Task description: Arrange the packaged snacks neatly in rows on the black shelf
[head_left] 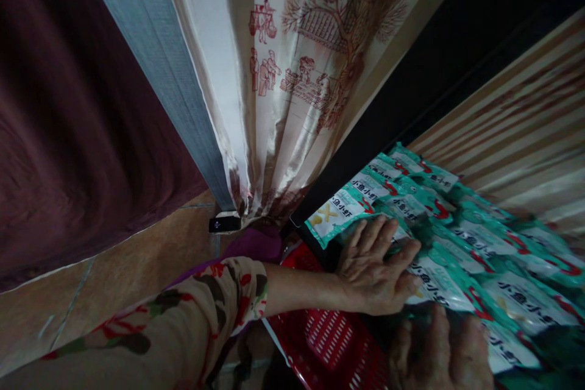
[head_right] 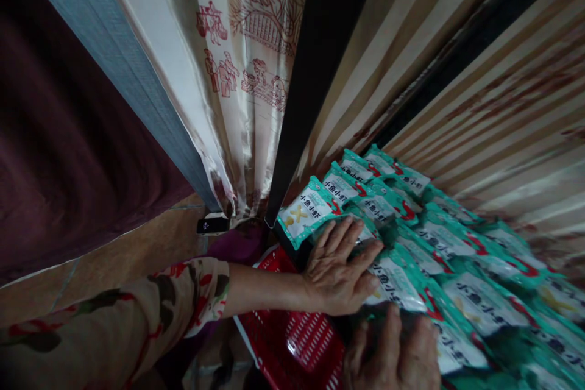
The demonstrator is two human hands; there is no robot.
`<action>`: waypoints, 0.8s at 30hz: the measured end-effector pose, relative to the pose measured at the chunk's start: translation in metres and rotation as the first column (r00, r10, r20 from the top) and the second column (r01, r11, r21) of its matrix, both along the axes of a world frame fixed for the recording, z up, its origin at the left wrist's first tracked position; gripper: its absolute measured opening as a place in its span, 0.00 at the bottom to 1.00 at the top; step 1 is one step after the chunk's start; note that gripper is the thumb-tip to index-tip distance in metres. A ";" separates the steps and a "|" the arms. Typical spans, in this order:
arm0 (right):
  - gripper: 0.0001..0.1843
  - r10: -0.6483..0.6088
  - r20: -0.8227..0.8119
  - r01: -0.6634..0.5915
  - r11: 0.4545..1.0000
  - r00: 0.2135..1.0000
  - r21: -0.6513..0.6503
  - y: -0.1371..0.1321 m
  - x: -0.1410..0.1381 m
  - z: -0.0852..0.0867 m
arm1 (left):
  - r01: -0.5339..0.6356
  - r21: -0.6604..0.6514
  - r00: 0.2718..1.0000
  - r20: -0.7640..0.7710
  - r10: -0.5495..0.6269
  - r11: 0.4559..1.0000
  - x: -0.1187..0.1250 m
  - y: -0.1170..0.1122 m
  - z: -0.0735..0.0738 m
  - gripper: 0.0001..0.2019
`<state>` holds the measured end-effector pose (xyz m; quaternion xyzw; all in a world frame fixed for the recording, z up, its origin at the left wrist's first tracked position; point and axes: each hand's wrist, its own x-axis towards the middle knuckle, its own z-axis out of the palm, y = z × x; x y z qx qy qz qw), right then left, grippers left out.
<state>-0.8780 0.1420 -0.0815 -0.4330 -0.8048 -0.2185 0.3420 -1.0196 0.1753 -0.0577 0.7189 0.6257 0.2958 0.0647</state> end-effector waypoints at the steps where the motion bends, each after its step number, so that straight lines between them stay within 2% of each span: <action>1: 0.41 0.013 0.003 -0.013 1.000 1.000 -0.004 0.001 0.001 0.000 | -0.003 0.003 1.000 0.000 0.003 1.000 0.001 0.000 -0.001 0.31; 7: 0.41 0.024 0.014 -0.024 1.000 1.000 -0.018 0.004 0.008 -0.003 | -0.012 -0.006 0.999 -0.031 0.012 1.000 0.005 0.003 -0.003 0.33; 12: 0.42 0.015 -0.003 -0.015 1.000 1.000 0.006 0.003 0.012 -0.004 | -0.028 0.022 0.998 -0.061 0.030 0.999 0.001 0.001 0.000 0.31; 20: 0.41 0.054 0.028 -0.055 0.998 0.998 0.044 0.013 0.012 -0.003 | -0.010 0.057 0.993 -0.114 0.017 0.998 0.004 0.002 -0.004 0.32; 24: 0.39 0.064 0.053 -0.067 0.996 0.997 0.061 0.014 0.019 -0.007 | -0.004 0.051 0.990 -0.138 0.011 0.999 0.003 0.002 -0.001 0.33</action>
